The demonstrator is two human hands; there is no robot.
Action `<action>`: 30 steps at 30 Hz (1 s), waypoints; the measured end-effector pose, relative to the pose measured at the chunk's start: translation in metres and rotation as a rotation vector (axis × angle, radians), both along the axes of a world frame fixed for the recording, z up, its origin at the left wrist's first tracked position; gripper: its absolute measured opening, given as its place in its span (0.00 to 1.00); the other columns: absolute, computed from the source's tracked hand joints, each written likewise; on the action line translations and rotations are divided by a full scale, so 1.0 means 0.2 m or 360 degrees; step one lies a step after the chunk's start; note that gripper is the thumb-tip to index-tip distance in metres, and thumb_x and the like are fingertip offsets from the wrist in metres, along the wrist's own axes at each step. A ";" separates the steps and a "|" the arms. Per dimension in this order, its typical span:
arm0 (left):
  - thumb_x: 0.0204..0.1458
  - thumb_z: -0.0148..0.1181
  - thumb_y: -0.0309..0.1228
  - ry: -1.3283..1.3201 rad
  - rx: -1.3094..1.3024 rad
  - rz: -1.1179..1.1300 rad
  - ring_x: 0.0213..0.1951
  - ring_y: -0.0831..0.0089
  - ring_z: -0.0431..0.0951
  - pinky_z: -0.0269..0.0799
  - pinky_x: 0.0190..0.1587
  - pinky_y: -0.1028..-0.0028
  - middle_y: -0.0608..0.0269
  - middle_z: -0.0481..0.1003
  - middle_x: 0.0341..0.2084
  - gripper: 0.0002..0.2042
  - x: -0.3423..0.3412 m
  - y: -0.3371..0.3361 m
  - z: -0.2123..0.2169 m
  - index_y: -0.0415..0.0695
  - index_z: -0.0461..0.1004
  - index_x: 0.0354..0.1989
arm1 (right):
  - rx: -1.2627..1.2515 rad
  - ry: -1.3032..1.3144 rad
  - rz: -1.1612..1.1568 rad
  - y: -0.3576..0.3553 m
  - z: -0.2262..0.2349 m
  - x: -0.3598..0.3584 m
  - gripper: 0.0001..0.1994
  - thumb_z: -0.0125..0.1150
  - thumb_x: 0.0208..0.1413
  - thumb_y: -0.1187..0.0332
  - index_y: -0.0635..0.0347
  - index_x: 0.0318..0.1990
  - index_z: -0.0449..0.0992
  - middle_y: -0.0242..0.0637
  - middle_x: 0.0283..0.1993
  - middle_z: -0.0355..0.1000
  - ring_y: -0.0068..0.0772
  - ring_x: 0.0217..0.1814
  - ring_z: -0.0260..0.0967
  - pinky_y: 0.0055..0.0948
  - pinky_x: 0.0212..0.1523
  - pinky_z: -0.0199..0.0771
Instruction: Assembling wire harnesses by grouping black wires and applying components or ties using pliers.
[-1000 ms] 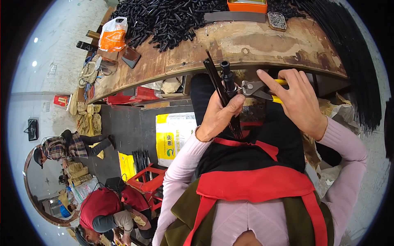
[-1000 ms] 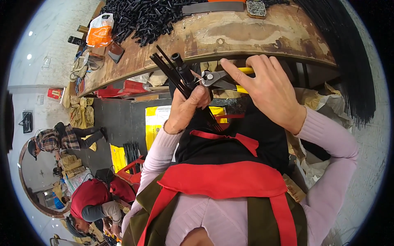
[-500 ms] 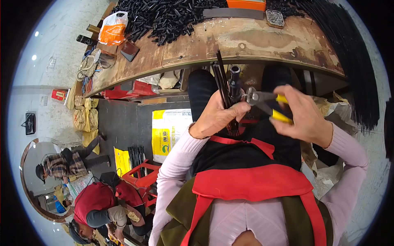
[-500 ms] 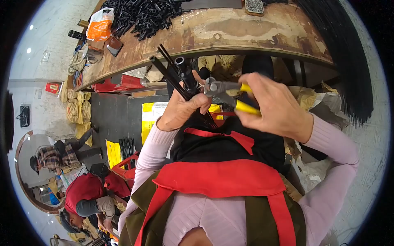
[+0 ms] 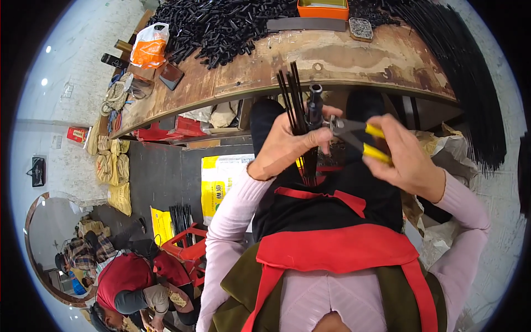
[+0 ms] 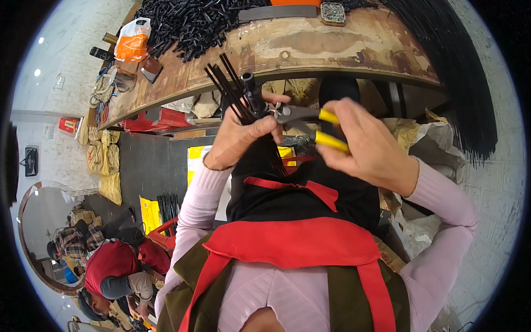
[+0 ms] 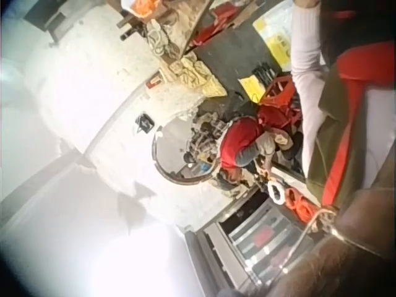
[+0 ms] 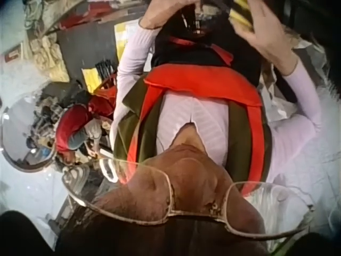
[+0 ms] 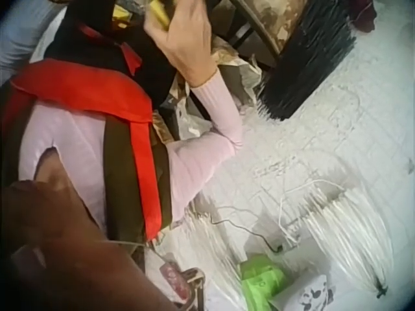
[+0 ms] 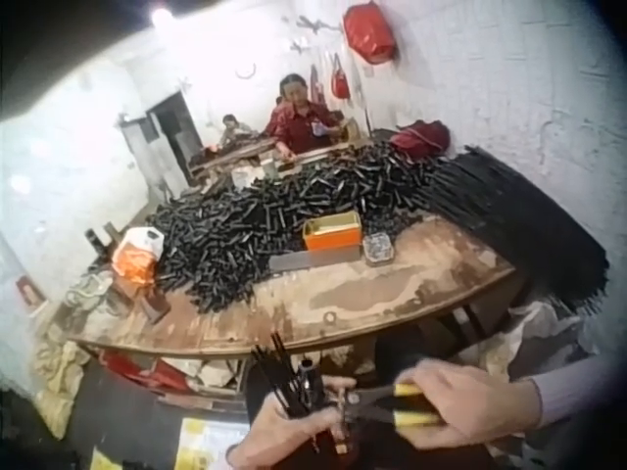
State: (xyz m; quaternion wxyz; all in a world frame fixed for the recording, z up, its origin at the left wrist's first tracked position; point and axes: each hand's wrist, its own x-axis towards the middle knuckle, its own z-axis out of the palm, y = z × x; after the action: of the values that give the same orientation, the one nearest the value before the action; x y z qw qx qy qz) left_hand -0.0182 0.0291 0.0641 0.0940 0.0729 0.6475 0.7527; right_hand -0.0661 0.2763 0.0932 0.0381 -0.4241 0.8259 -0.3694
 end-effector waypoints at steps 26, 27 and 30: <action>0.59 0.60 0.36 0.0110 0.0158 -0.0128 0.24 0.84 0.64 0.59 0.26 0.82 0.71 0.67 0.22 0.18 0.11 0.04 -0.05 0.36 0.69 0.51 | -0.0173 -0.1337 0.0360 0.03 -0.05 0.11 0.15 0.55 0.55 0.70 0.66 0.47 0.63 0.41 0.17 0.67 0.31 0.14 0.68 0.28 0.17 0.67; 0.59 0.60 0.36 0.0104 0.0155 -0.0133 0.24 0.84 0.64 0.59 0.26 0.82 0.71 0.67 0.22 0.18 0.12 0.05 -0.04 0.36 0.69 0.51 | -0.0363 -0.0211 0.0163 0.02 -0.07 0.12 0.15 0.55 0.55 0.70 0.65 0.48 0.64 0.42 0.18 0.68 0.31 0.16 0.69 0.27 0.20 0.68; 0.58 0.61 0.38 0.0095 0.0122 -0.0042 0.24 0.84 0.64 0.59 0.26 0.82 0.71 0.67 0.22 0.19 0.13 0.05 -0.03 0.36 0.69 0.50 | -0.0106 -0.0106 0.0066 0.04 -0.02 0.10 0.09 0.56 0.57 0.70 0.65 0.43 0.68 0.40 0.22 0.69 0.28 0.20 0.69 0.25 0.25 0.68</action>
State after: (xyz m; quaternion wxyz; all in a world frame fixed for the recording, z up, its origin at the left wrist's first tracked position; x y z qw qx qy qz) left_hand 0.0084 0.0391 0.0578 0.0816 0.1073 0.6196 0.7733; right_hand -0.0471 0.2851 0.0898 0.0591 -0.4296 0.8026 -0.4097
